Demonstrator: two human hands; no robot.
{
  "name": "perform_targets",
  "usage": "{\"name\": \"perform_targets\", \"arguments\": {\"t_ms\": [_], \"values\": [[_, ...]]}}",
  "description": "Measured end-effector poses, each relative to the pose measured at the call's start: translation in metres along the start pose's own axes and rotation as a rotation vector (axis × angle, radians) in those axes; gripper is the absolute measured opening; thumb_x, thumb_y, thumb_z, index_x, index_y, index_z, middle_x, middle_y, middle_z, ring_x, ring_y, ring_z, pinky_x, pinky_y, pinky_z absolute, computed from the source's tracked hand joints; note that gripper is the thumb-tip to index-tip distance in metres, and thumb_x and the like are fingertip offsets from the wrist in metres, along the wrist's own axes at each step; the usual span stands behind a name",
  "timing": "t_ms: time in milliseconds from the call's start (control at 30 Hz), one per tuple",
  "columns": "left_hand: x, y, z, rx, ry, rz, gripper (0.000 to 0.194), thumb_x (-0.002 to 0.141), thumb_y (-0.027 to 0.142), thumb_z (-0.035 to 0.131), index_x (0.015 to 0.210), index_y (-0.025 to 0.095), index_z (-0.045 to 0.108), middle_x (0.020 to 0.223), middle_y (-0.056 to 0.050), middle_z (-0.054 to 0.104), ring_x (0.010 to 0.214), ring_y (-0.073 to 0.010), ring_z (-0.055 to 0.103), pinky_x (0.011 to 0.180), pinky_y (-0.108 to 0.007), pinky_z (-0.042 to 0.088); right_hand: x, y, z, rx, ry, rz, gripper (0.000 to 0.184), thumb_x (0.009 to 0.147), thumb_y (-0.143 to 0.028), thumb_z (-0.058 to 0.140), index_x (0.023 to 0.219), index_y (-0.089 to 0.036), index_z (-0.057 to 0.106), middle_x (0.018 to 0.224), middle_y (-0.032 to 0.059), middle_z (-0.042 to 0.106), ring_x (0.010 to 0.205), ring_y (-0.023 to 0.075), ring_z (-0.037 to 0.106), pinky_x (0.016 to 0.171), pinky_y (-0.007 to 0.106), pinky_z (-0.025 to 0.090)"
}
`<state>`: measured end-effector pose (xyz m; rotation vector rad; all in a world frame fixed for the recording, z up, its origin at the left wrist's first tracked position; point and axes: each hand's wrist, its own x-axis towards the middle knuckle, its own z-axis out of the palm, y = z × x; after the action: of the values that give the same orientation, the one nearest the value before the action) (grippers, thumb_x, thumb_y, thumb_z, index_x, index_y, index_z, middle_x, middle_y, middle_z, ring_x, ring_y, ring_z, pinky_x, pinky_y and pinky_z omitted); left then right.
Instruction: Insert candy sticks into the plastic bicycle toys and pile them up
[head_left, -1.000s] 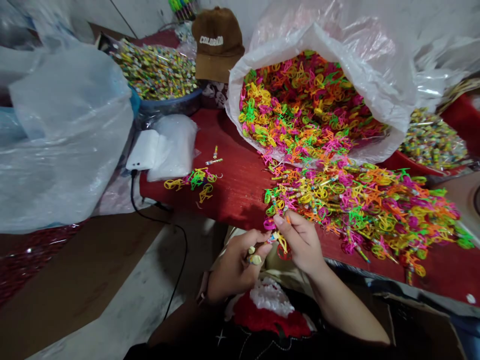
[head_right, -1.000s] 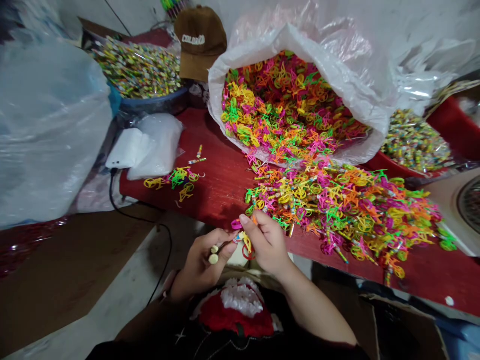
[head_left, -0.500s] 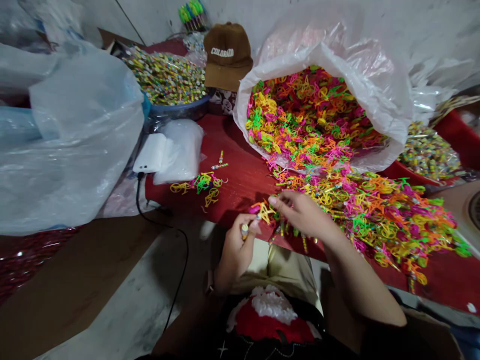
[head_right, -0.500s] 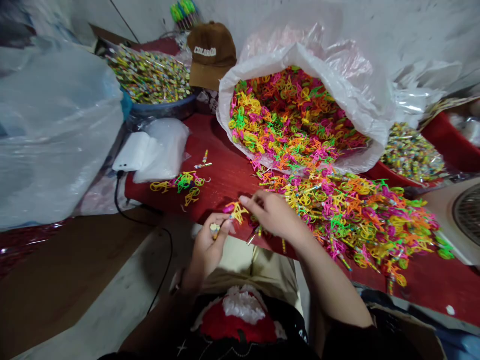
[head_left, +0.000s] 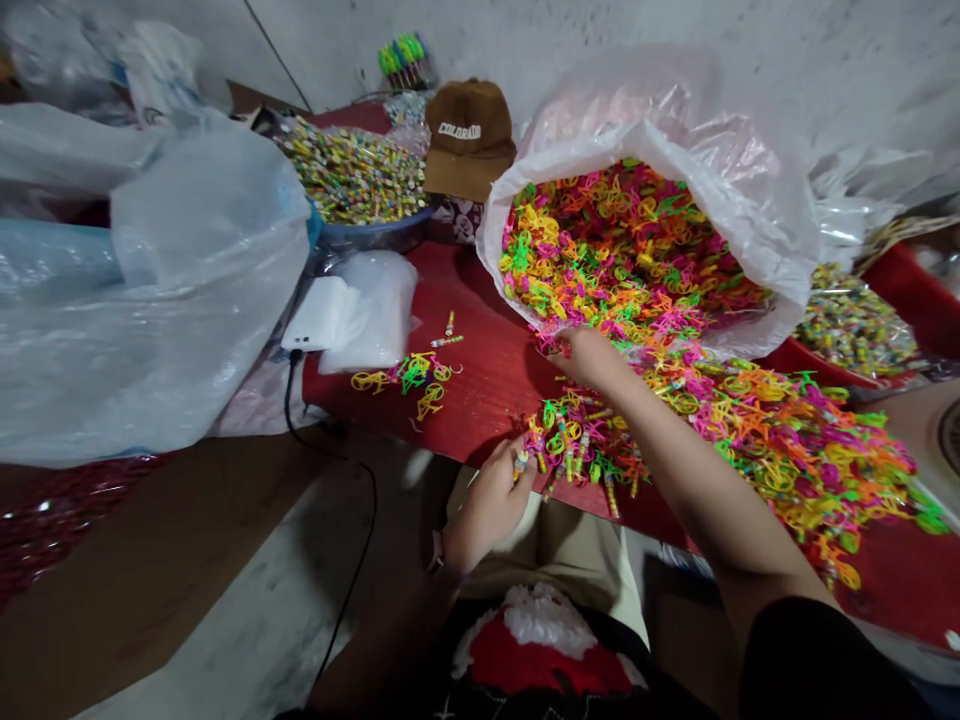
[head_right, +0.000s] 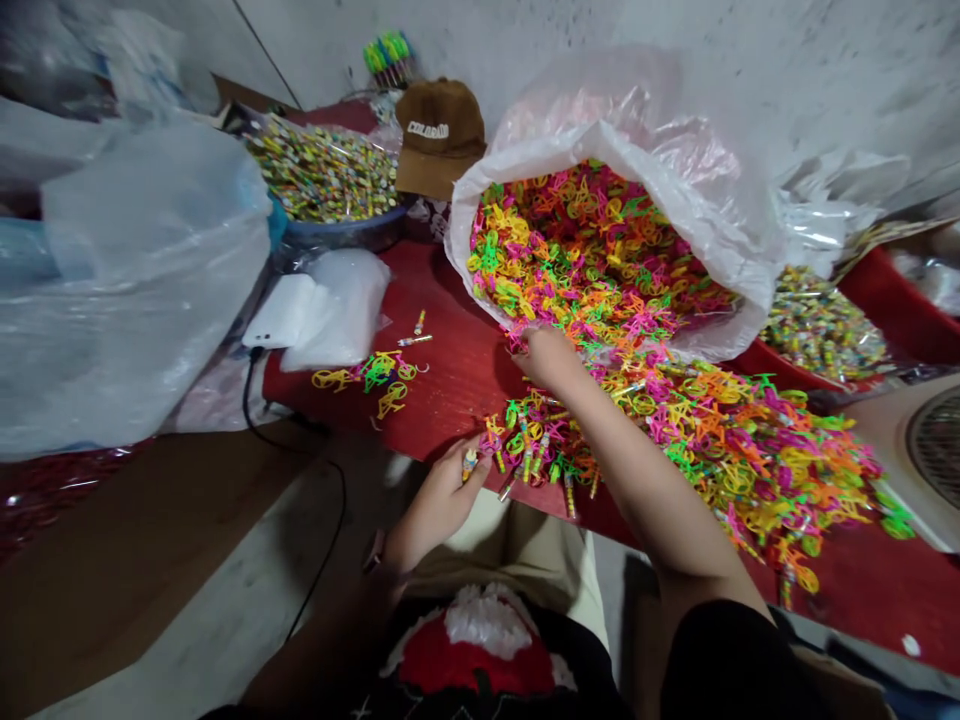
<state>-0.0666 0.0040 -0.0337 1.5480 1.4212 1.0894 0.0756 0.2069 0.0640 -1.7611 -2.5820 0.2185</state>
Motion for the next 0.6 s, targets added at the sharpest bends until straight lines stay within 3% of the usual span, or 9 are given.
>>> {"name": "perform_targets", "arguments": {"t_ms": [133,200,267,333,433,500,600], "values": [[0.0,-0.01,-0.006,0.041,-0.061,-0.044,0.04,0.097,0.014,0.051,0.131,0.017,0.07,0.121,-0.015,0.079,0.116,-0.0276,0.074,0.107,-0.043,0.056,-0.009,0.02,-0.015,0.361,0.38,0.105,0.029,0.094,-0.033,0.071,0.117,-0.015,0.065,0.111,0.0132,0.072,0.094,0.0251,0.065,0.085,0.037,0.05],[-0.001,-0.013,-0.01,0.092,-0.068,-0.06,0.046,0.095,0.015,0.053,0.138,0.015,0.067,0.131,-0.019,0.075,0.124,-0.0302,0.071,0.11,-0.045,0.054,-0.02,0.025,-0.019,0.594,0.471,0.107,0.026,0.093,-0.034,0.071,0.112,-0.019,0.061,0.107,0.0098,0.07,0.087,0.0222,0.063,0.078,0.035,0.051],[-0.003,-0.014,-0.015,0.142,-0.04,-0.067,0.056,0.091,0.015,0.056,0.147,0.011,0.061,0.144,-0.023,0.068,0.136,-0.0329,0.064,0.116,-0.045,0.049,-0.037,0.025,-0.021,0.85,0.451,0.061,0.034,0.09,-0.039,0.076,0.114,-0.023,0.058,0.103,0.0065,0.07,0.082,0.0207,0.065,0.073,0.034,0.052],[-0.005,-0.014,-0.02,0.169,-0.022,-0.094,0.065,0.09,0.015,0.056,0.155,0.007,0.052,0.143,-0.026,0.067,0.134,-0.0339,0.065,0.113,-0.044,0.05,-0.058,0.021,-0.02,1.106,0.358,0.025,0.048,0.083,-0.046,0.085,0.117,-0.025,0.058,0.093,0.0026,0.071,0.077,0.0205,0.068,0.07,0.034,0.054],[-0.004,-0.009,-0.027,0.2,-0.003,-0.19,0.073,0.094,0.015,0.053,0.163,0.005,0.035,0.116,-0.024,0.077,0.104,-0.0324,0.077,0.091,-0.041,0.058,-0.089,0.012,-0.014,1.35,0.208,0.034,0.054,0.072,-0.05,0.094,0.111,-0.025,0.067,0.085,0.0014,0.075,0.074,0.0206,0.073,0.074,0.036,0.058],[-0.001,-0.004,-0.03,0.209,0.063,-0.222,0.064,0.097,0.018,0.053,0.158,0.007,0.037,0.101,-0.019,0.078,0.089,-0.0304,0.077,0.08,-0.037,0.056,-0.106,0.007,-0.008,1.44,0.144,0.065,0.049,0.072,-0.05,0.095,0.105,-0.023,0.073,0.083,0.0025,0.077,0.073,0.0195,0.074,0.076,0.036,0.059],[0.0,0.008,-0.028,0.108,0.198,-0.146,0.03,0.1,0.025,0.056,0.128,0.014,0.052,0.098,-0.015,0.075,0.093,-0.0276,0.075,0.081,-0.034,0.054,-0.127,0.0,0.002,1.536,0.106,0.106,0.043,0.076,-0.051,0.092,0.103,-0.022,0.075,0.079,0.0025,0.077,0.072,0.0183,0.073,0.078,0.035,0.059]]}}
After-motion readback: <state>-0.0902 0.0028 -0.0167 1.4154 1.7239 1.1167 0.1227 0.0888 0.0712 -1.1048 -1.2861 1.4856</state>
